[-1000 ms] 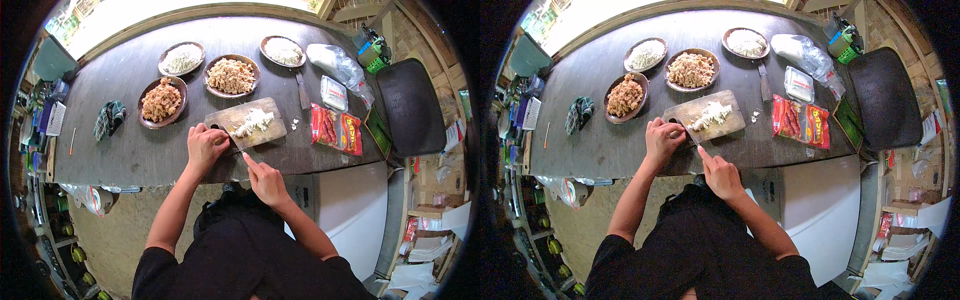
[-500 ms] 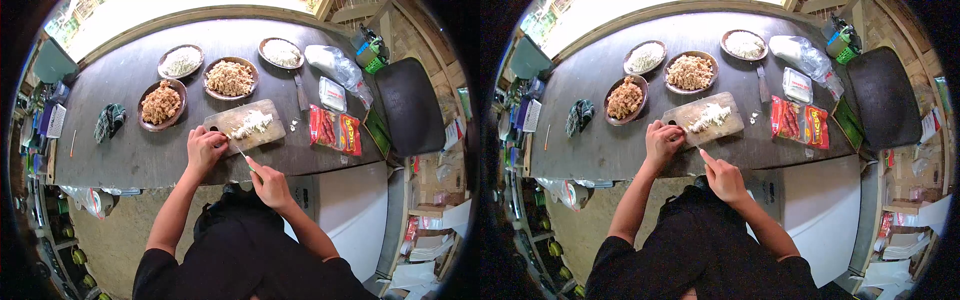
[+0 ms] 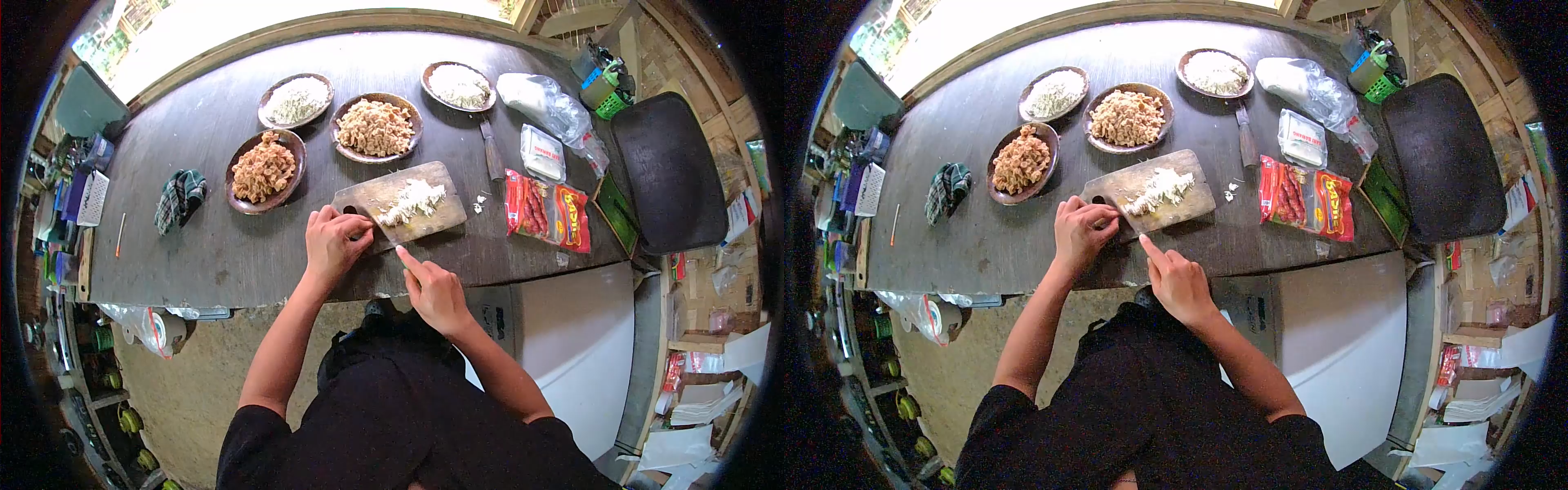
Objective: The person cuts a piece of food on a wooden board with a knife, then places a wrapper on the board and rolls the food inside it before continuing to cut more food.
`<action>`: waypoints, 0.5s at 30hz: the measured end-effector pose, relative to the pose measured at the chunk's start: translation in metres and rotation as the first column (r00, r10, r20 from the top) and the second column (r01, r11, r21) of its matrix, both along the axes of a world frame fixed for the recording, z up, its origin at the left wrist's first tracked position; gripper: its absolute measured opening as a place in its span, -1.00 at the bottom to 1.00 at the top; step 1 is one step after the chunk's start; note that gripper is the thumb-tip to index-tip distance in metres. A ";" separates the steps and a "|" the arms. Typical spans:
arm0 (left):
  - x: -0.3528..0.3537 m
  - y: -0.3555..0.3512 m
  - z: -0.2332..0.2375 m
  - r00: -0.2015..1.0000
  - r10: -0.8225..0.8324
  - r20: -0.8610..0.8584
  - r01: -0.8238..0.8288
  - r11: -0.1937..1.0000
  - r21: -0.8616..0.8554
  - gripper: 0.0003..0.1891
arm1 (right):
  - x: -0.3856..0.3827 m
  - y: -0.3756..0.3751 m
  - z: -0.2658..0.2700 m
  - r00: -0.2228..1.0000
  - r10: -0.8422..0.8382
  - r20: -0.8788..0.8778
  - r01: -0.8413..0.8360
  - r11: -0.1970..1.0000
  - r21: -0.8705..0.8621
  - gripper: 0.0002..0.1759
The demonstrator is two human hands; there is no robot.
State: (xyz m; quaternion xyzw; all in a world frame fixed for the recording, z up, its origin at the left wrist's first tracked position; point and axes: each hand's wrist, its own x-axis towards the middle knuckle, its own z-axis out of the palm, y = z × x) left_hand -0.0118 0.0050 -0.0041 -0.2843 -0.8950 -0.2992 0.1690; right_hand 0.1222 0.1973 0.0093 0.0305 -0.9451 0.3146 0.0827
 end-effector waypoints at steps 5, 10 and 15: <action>0.000 -0.001 0.000 1.000 0.004 0.015 -0.004 1.000 -0.004 -0.90 | 0.008 0.005 0.003 1.000 0.003 -0.014 -0.004 0.997 -0.079 -0.41; -0.001 -0.002 0.000 1.000 -0.016 0.026 0.017 1.000 -0.017 -0.88 | 0.014 0.002 0.013 0.997 0.044 0.060 -0.037 0.993 -0.110 -0.40; -0.001 -0.003 -0.001 0.997 -0.004 0.076 0.006 1.000 -0.024 -0.84 | 0.015 0.002 0.008 0.997 0.054 0.048 -0.050 0.996 -0.075 -0.37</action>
